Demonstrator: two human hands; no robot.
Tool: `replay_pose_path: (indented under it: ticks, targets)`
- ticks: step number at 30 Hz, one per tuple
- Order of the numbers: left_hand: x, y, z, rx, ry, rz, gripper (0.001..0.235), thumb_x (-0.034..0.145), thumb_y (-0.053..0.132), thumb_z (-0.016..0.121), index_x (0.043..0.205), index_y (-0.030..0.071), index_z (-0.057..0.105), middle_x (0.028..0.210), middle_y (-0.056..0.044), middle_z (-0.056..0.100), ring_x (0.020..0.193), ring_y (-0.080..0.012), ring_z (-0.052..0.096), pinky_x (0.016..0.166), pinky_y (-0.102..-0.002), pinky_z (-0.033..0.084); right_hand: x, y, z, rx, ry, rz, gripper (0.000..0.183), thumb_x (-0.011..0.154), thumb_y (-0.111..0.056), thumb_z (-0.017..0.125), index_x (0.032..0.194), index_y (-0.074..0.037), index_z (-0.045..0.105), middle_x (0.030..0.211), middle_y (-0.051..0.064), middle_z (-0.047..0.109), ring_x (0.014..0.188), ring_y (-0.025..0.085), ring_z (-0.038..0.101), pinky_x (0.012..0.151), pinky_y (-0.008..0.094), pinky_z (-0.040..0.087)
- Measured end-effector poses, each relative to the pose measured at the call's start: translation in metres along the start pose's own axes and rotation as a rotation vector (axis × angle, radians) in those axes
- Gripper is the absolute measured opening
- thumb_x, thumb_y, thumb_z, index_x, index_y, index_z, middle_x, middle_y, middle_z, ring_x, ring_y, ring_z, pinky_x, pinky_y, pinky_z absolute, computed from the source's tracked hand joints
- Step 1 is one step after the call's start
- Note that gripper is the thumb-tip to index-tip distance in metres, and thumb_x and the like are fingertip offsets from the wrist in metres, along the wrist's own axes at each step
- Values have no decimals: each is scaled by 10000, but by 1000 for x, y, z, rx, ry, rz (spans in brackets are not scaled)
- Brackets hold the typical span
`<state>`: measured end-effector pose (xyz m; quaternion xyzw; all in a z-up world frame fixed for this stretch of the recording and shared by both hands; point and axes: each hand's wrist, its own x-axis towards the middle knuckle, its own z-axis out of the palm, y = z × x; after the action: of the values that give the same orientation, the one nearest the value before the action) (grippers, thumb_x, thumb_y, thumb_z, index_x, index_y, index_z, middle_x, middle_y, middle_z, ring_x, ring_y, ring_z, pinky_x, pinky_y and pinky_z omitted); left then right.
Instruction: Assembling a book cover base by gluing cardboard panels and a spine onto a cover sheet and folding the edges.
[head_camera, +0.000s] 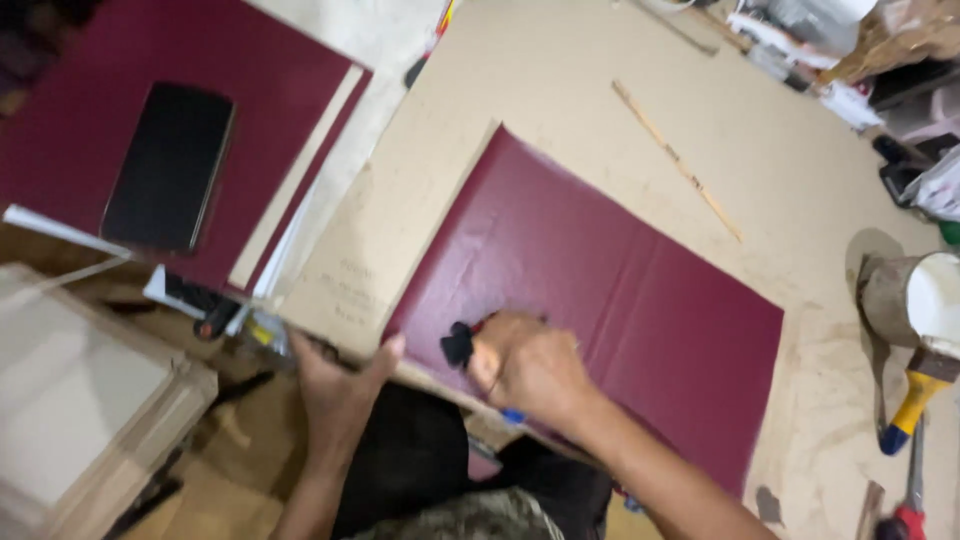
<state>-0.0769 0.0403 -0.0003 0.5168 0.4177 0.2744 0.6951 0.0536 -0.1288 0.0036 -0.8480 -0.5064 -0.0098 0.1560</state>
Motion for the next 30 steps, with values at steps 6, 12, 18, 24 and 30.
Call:
replay_pose_path:
  ticks: [6, 12, 18, 24, 30]
  targets:
    - [-9, 24, -1, 106, 20, -8, 1126, 689, 131, 822, 1602, 63, 167, 1605, -138, 399, 1446, -224, 415, 1197, -331, 301, 115, 138, -20, -214, 115, 651, 376, 959, -376, 451, 823, -71, 626, 866, 235, 713, 822, 532, 661, 698, 611, 507]
    - [3, 13, -2, 51, -49, -63, 1169, 723, 183, 768, 1615, 110, 15, 1636, -153, 338, 1463, -266, 401, 1202, -380, 308, 16, -35, 16, 96, 32, -192, 233, 957, -212, 480, 728, -176, 460, 629, 12, 493, 467, 186, 494, 321, 356, 368]
    - [-1, 27, -7, -31, -104, -135, 1137, 770, 211, 724, 1630, 205, -19, 1658, -85, 308, 1498, -253, 358, 1209, -431, 298, 161, 102, 0, -184, 45, 463, 373, 937, -382, 452, 874, -67, 641, 928, 203, 716, 851, 519, 661, 699, 631, 493]
    - [10, -19, -11, -200, -87, 20, 1032, 813, 115, 699, 1628, 143, 67, 1616, -141, 387, 1399, -224, 475, 1120, -365, 393, 51, -46, 15, 36, -192, -59, 152, 821, -279, 596, 824, -130, 570, 787, 78, 635, 604, 361, 651, 410, 501, 472]
    - [1, 16, -13, 20, -120, -248, 1208, 779, 281, 736, 1622, 179, -123, 1728, -79, 103, 1572, -245, 176, 1241, -434, 180, 171, 82, -3, -170, -116, 445, 408, 1025, -389, 354, 850, -125, 610, 868, 153, 701, 781, 401, 679, 659, 569, 528]
